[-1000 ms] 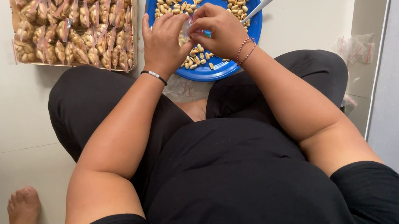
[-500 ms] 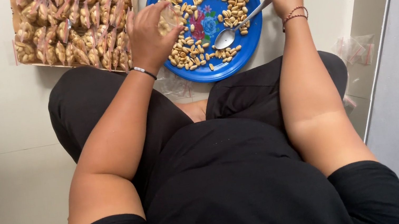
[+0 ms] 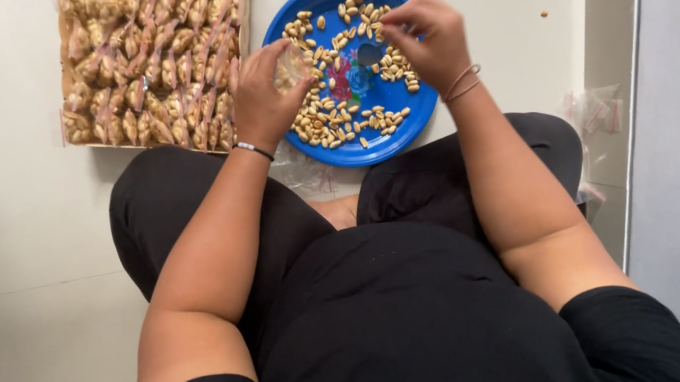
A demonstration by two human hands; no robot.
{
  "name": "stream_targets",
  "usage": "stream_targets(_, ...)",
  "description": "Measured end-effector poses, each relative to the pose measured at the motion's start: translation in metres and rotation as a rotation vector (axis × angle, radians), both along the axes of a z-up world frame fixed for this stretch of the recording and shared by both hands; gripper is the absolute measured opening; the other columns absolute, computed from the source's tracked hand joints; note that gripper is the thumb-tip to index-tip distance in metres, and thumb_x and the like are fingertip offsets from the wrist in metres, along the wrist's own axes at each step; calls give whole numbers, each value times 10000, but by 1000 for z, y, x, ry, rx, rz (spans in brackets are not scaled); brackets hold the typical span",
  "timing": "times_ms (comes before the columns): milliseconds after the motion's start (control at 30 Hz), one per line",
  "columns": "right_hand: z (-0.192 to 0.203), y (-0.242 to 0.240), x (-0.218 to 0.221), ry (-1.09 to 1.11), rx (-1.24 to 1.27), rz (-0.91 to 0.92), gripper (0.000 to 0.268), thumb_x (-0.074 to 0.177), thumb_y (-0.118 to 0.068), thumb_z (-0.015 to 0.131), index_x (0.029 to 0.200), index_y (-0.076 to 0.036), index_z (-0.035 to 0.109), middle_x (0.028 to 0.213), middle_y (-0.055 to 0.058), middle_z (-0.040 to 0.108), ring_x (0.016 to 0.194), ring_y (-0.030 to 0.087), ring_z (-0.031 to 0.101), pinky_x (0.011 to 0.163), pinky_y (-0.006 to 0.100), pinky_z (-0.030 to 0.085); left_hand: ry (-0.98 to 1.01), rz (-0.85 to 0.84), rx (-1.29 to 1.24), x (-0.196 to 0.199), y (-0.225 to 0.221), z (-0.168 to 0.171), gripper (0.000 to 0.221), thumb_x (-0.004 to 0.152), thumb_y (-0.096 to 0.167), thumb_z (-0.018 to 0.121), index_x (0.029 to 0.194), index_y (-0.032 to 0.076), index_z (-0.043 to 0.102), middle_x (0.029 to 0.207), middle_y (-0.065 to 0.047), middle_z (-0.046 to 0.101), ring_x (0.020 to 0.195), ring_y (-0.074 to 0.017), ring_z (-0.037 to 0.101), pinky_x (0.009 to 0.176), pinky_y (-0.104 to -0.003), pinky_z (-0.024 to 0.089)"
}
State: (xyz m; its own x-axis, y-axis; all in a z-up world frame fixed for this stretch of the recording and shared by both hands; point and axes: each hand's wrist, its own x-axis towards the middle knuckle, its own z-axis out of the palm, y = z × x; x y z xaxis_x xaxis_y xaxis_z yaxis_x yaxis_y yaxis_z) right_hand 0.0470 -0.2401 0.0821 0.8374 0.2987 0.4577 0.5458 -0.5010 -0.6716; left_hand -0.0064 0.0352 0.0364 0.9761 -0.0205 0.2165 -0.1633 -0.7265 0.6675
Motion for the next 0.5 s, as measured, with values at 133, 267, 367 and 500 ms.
stream_targets(133,1,20,-12,73,-188,95,122,965,-200,797,1000,-86,825,953,58,701,645,95,545,578,220,511,-27,13,-1,0,3,3,521,813,315,858,1255,141,644,1184,-50,728,1091,-250,671,1079,-464,385)
stream_targets(267,-10,7,-11,80,-267,-26,141,1019,-315,714,1018,-209,807,878,108,648,750,346,670,677,444,581,11,-4,-49,6,14,-34,649,835,499,851,1376,254,589,1296,-1,683,1277,-239,602,1130,-639,309)
stream_targets(367,-22,-8,0,70,-231,-73,167,1076,-309,673,1020,-199,786,757,94,659,741,336,692,671,403,574,23,20,-55,5,13,-33,663,827,542,837,1376,263,592,1306,10,680,1286,-229,597,1133,-643,306)
stream_targets(500,-39,-16,6,449,211,-214,173,1068,-300,652,1075,-198,792,751,24,715,705,144,711,649,261,595,30,35,-54,8,14,-43,658,823,526,842,1377,272,592,1287,7,689,1281,-230,599,1138,-635,308)
